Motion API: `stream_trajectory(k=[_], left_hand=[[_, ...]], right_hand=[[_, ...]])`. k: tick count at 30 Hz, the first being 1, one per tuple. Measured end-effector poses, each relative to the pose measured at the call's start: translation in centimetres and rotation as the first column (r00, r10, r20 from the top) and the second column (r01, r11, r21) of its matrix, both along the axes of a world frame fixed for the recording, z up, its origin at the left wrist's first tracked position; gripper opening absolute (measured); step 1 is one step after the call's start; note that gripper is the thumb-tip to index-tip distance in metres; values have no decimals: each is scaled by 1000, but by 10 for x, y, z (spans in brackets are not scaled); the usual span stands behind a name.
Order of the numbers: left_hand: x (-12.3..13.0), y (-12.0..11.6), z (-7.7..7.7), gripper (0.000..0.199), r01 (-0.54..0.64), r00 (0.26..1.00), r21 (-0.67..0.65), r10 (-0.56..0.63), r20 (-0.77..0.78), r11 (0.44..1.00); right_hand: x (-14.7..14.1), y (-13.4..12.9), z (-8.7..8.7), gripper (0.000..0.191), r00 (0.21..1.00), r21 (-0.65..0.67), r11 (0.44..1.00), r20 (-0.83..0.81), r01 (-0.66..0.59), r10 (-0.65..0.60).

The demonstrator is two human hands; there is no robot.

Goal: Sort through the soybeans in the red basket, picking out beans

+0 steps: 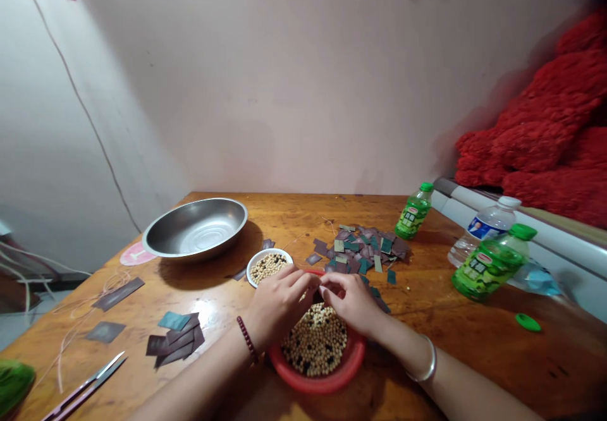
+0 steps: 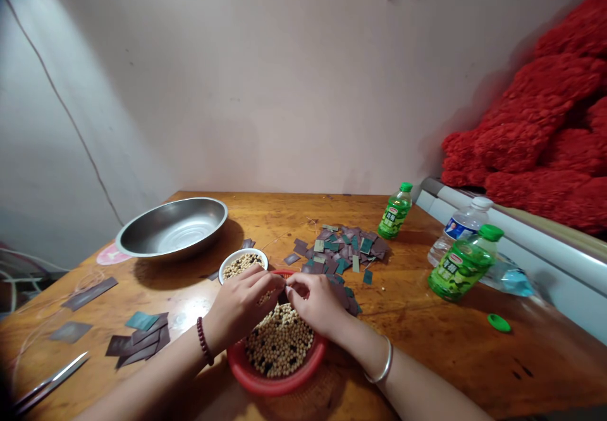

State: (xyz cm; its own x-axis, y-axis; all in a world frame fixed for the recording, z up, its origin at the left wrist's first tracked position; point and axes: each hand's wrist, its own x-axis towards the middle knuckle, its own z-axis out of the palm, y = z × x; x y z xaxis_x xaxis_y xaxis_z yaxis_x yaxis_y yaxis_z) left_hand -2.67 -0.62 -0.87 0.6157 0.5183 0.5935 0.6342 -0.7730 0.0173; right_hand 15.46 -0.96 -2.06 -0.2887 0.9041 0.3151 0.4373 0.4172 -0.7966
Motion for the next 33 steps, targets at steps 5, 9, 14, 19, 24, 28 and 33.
stream_trajectory(k=[5,9,14,19,24,28,33], left_hand=[[0,0,0,7,1,1000,6,-1,-4,1000],[0,0,0,7,-3,1000,-1,3,-5,1000],[0,1,1,7,-6,1000,0,6,-19,1000],[0,0,0,8,-24,999,-10,24,-29,1000],[1,-1,0,9,-22,999,-1,22,-28,1000],[1,-1,2,9,-18,999,-11,18,-28,1000],[1,-2,2,9,-22,999,-14,22,-27,1000]], right_hand=[[1,-1,-1,18,1000,8,1000,-1,4,-4],[0,-1,0,17,1000,0,1000,-13,-13,13],[0,-1,1,14,1000,-1,1000,-8,-7,7],[0,-1,0,14,1000,-1,1000,3,-7,7],[0,-2,1,14,1000,2,1000,21,11,-11],[0,-2,3,14,1000,1,1000,8,-1,1],[0,-2,3,14,1000,11,1000,23,7,-7]])
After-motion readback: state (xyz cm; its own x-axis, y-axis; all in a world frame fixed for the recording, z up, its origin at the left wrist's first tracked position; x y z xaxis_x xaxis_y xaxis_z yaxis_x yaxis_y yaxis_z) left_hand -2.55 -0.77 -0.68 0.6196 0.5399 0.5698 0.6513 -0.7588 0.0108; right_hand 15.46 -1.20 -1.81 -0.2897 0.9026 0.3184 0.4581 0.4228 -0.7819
